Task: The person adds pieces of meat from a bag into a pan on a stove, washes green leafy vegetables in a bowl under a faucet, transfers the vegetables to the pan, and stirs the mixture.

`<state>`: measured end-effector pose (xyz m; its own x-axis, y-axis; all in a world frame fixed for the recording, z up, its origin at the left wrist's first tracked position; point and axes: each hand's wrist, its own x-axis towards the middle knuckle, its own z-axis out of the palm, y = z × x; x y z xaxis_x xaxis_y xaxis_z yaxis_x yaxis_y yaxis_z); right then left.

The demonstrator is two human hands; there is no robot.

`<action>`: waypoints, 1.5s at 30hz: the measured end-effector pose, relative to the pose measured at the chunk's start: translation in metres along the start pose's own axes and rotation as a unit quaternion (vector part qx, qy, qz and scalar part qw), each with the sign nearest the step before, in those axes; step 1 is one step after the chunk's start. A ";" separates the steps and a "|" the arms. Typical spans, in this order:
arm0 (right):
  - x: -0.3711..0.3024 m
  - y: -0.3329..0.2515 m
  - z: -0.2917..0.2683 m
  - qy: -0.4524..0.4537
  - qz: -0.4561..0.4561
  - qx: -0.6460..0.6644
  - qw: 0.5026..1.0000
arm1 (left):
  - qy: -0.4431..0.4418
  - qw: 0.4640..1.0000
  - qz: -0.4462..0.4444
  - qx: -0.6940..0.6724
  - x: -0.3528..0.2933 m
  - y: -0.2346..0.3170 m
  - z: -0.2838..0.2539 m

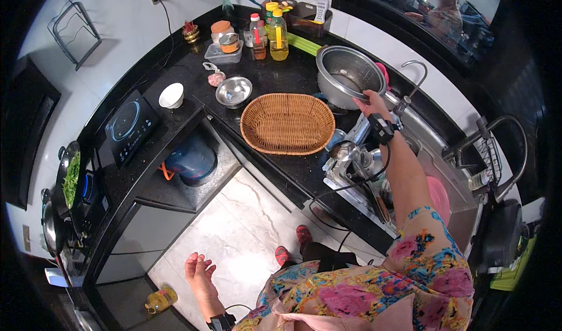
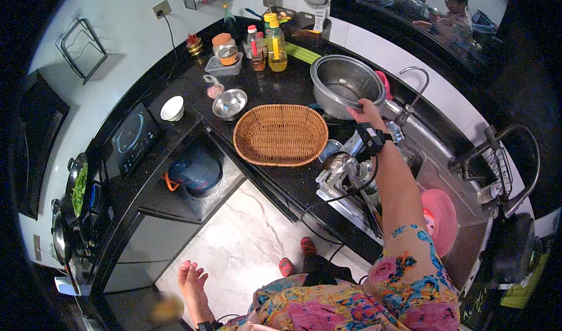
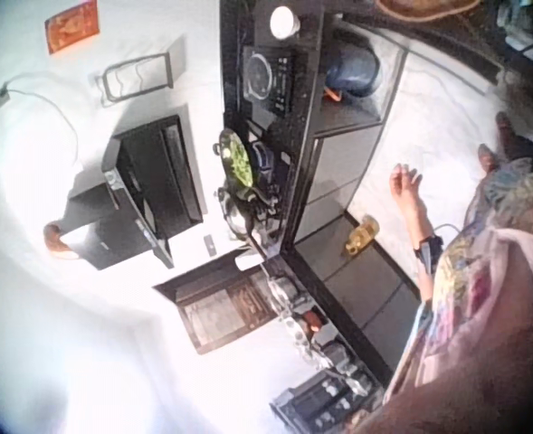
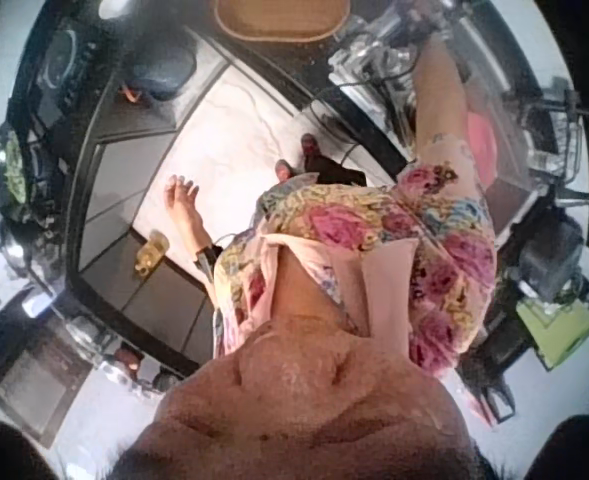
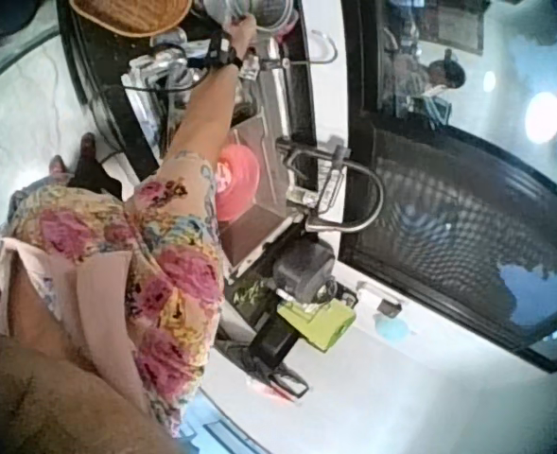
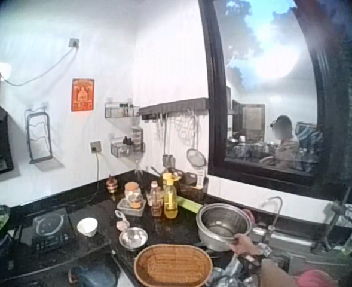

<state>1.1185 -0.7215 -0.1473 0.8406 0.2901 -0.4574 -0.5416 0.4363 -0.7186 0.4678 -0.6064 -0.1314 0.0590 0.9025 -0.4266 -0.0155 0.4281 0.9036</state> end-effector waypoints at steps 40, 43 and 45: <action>-0.584 0.306 0.089 -0.590 0.198 -0.458 0.635 | 0.044 0.975 -0.061 -0.208 -0.251 -0.073 -0.229; -0.694 0.366 0.070 -0.684 0.257 -0.423 0.536 | 0.100 0.963 -0.082 -0.235 -0.294 -0.088 -0.280; -0.765 0.394 0.055 -0.748 0.256 -0.396 0.468 | 0.157 0.938 -0.093 -0.294 -0.325 -0.095 -0.312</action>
<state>0.2619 -0.7243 -0.0519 -0.6644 0.7133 -0.2231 0.0018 -0.2970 -0.9549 0.1390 -0.9260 -0.0912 -0.1808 0.7389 -0.6491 -0.5874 0.4482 0.6738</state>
